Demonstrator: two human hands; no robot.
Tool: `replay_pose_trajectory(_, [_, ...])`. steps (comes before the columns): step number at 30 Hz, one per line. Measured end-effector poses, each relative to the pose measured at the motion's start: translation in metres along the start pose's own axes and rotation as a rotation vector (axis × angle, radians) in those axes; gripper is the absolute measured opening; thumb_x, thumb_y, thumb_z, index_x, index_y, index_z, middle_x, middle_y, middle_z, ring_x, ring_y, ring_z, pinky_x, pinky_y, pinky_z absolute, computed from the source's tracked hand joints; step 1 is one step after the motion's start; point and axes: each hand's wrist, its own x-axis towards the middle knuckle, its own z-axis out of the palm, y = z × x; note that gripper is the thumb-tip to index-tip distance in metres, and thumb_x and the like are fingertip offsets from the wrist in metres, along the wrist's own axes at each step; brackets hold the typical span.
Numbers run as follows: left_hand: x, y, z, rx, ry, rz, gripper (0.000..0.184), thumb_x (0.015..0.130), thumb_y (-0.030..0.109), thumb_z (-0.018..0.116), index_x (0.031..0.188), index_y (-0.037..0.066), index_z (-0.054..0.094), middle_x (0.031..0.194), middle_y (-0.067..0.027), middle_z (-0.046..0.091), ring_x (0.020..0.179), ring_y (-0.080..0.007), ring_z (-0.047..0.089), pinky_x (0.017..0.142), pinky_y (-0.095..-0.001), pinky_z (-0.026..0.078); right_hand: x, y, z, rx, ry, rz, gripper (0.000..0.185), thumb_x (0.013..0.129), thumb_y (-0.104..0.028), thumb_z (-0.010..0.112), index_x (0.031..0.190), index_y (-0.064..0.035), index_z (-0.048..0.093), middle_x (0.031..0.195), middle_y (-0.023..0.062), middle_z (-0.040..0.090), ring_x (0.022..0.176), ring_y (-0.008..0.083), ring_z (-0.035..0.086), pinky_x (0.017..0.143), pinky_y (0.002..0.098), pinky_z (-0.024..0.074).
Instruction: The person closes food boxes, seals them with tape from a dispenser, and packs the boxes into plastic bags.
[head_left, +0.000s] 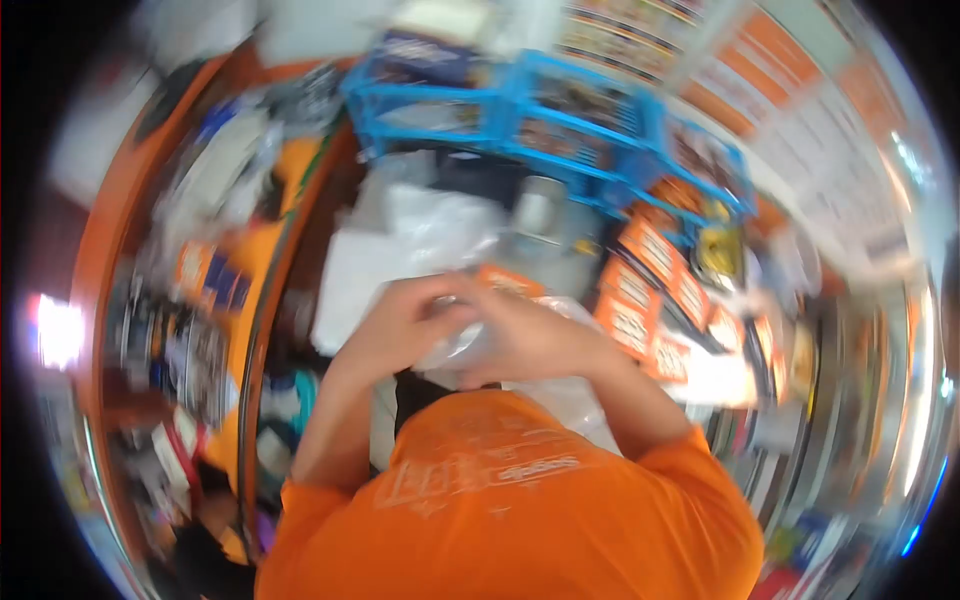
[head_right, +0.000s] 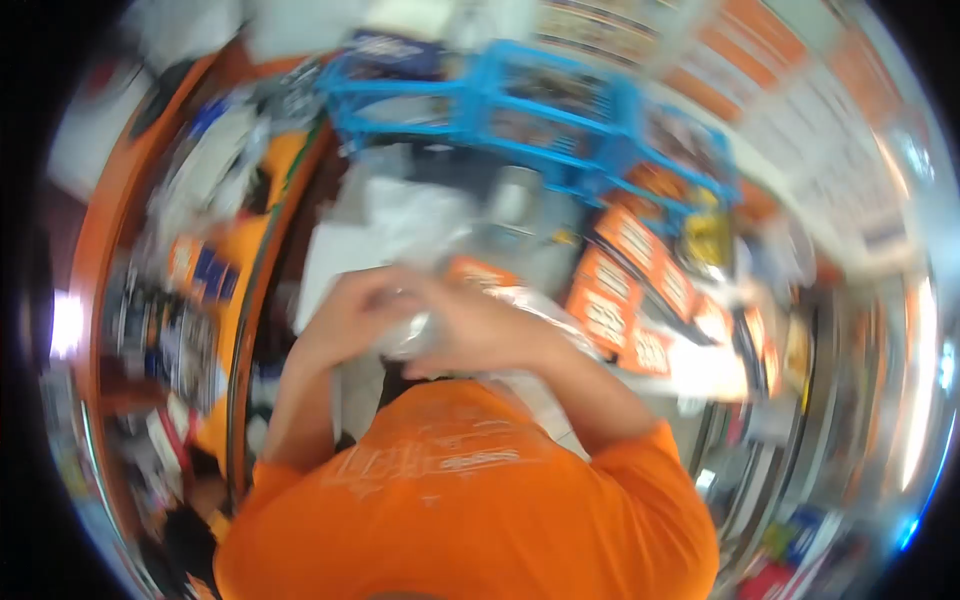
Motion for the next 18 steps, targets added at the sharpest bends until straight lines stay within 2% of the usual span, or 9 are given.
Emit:
replay_pose_trajectory(1, [0.001,-0.013,0.012,-0.059,0.221,0.002,0.012,0.089,0.008,0.066,0.099,0.001,0.066,0.092,-0.0028,0.064,0.081,-0.0082,0.055,0.074,-0.0259,0.047,0.002,0.008,0.005,0.052,0.024,0.147,0.061,0.081,-0.022,0.076,0.134,-0.0066,0.048,0.108,0.0177,0.064,0.102,0.0272,0.063,0.084,0.0389,0.0493])
replay_pose_trajectory(2, [-0.001,-0.028,0.011,-0.034,0.395,0.045,0.029,0.089,0.006,0.065,0.118,0.002,0.061,0.114,-0.0072,0.063,0.094,-0.0127,0.058,0.080,-0.0313,0.049,0.004,0.017,0.009,0.108,0.056,0.293,0.045,0.087,-0.017,0.070,0.128,-0.0068,0.053,0.092,0.0126,0.069,0.082,0.0208,0.069,0.070,0.0335,0.0547])
replay_pose_trajectory(4, [-0.011,-0.021,0.021,-0.101,0.818,0.285,0.063,0.090,0.020,0.070,0.142,0.008,0.038,0.138,-0.0117,0.048,0.121,-0.0219,0.052,0.096,-0.0380,0.048,0.008,0.036,0.018,0.104,0.284,0.032,0.023,0.094,-0.017,0.062,0.115,-0.0083,0.060,0.074,0.0080,0.067,0.065,0.0185,0.066,0.058,0.0326,0.0523])
replay_pose_trajectory(7, [-0.036,-0.036,0.029,-0.947,0.399,-0.100,0.083,0.087,0.028,0.074,0.149,0.009,0.022,0.144,-0.0136,0.040,0.125,-0.0289,0.048,0.098,-0.0450,0.046,-0.008,0.018,-0.004,0.433,0.254,0.143,0.022,0.094,-0.025,0.060,0.103,-0.0052,0.065,0.080,0.0123,0.069,0.075,0.0231,0.068,0.068,0.0371,0.0516])
replay_pose_trajectory(8, [-0.055,-0.019,0.053,-1.083,0.122,-0.082,0.084,0.087,0.029,0.074,0.149,0.008,0.022,0.139,-0.0144,0.045,0.122,-0.0298,0.051,0.096,-0.0461,0.047,-0.009,0.022,-0.004,0.447,0.288,0.122,0.022,0.094,-0.025,0.060,0.103,-0.0052,0.065,0.080,0.0123,0.069,0.075,0.0231,0.068,0.068,0.0371,0.0516])
replay_pose_trajectory(10, [-0.068,-0.023,0.067,-1.012,0.194,-0.286,0.052,0.091,0.021,0.068,0.135,0.003,0.046,0.114,-0.0134,0.061,0.104,-0.0271,0.058,0.087,-0.0461,0.050,-0.007,0.039,-0.002,0.304,0.327,-0.037,0.023,0.096,-0.027,0.056,0.098,-0.0063,0.066,0.079,0.0113,0.069,0.073,0.0225,0.067,0.068,0.0366,0.0510])
replay_pose_trajectory(14, [-0.068,-0.064,0.054,-0.628,0.179,-0.324,0.014,0.091,0.004,0.065,0.103,-0.001,0.059,0.082,-0.0074,0.062,0.073,-0.0207,0.061,0.066,-0.0325,0.051,-0.019,0.055,-0.013,0.105,0.299,-0.043,0.022,0.097,-0.027,0.055,0.102,-0.0090,0.066,0.082,0.0114,0.069,0.074,0.0280,0.066,0.071,0.0401,0.0515])
replay_pose_trajectory(16, [-0.054,-0.068,0.053,-0.512,0.162,-0.329,0.008,0.094,0.007,0.062,0.098,0.002,0.056,0.075,-0.0082,0.060,0.065,-0.0196,0.058,0.060,-0.0315,0.050,-0.027,0.058,-0.013,-0.079,0.515,-0.065,0.024,0.096,-0.028,0.057,0.107,-0.0079,0.063,0.086,0.0159,0.069,0.079,0.0352,0.065,0.074,0.0448,0.0509])
replay_pose_trajectory(18, [-0.038,-0.059,0.059,-0.556,0.219,-0.327,0.012,0.095,0.011,0.063,0.096,0.009,0.052,0.078,-0.0059,0.060,0.072,-0.0176,0.060,0.059,-0.0312,0.049,-0.039,0.046,-0.019,-0.731,1.169,-0.312,0.034,0.096,-0.033,0.057,0.111,-0.0034,0.061,0.090,0.0214,0.068,0.084,0.0406,0.065,0.077,0.0487,0.0503])
